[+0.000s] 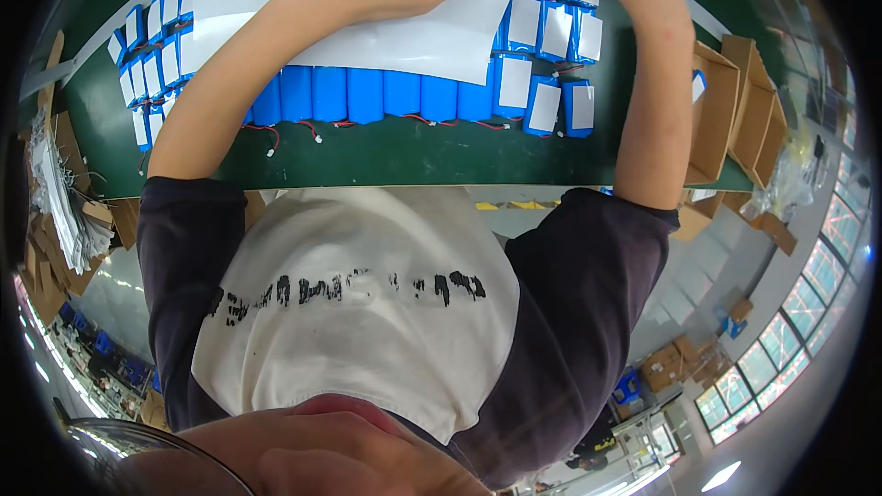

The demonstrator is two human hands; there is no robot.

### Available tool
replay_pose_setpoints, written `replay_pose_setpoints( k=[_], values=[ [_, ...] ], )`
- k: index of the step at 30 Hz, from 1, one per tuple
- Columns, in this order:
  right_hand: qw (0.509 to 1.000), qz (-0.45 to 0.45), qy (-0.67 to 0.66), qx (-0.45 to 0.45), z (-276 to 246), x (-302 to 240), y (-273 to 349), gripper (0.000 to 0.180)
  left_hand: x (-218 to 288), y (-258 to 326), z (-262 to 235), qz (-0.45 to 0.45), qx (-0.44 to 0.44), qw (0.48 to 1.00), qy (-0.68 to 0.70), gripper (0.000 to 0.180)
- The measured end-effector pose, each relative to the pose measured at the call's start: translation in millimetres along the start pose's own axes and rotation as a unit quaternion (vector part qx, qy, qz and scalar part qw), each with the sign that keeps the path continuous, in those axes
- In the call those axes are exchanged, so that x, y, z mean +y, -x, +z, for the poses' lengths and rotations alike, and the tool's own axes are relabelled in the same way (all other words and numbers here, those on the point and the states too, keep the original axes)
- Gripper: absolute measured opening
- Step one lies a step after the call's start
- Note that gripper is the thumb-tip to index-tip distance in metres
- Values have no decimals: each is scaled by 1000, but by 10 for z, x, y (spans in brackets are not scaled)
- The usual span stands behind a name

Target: The person places white adhesive sheets onto rows of blue rectangular battery cells arranged on a green workbench. They then gather the prepared cells into groups and place them into a cardboard box. Finally, they unpack a new batch of blue cells from a box and arrange them on the table.

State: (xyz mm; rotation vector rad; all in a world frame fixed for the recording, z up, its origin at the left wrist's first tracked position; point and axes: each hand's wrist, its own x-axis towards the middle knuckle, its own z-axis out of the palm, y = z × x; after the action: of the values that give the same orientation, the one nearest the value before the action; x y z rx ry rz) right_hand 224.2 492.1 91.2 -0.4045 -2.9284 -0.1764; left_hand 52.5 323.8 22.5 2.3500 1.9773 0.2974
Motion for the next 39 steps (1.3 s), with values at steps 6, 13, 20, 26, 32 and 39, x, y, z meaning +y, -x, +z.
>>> replay_pose_setpoints(
  k=[6,13,20,26,32,39],
  values=[
    [963,4,-249,-103,6,-24,314,20,43,197,-340,70,-38,995,67,47],
    [949,-63,-281,-126,279,-281,443,17,297,722,-185,81,-44,991,100,39],
    [957,-65,-251,-129,256,-422,462,17,502,631,-20,28,-50,996,73,41],
    [966,129,-223,-37,8,-302,576,35,650,541,-80,-4,-86,994,71,45],
    [939,29,-335,-75,-147,-450,726,50,628,515,-49,-68,-53,994,61,47],
    [924,14,-373,-83,-63,-568,925,46,602,864,-235,19,-29,997,72,50]
  ],
)
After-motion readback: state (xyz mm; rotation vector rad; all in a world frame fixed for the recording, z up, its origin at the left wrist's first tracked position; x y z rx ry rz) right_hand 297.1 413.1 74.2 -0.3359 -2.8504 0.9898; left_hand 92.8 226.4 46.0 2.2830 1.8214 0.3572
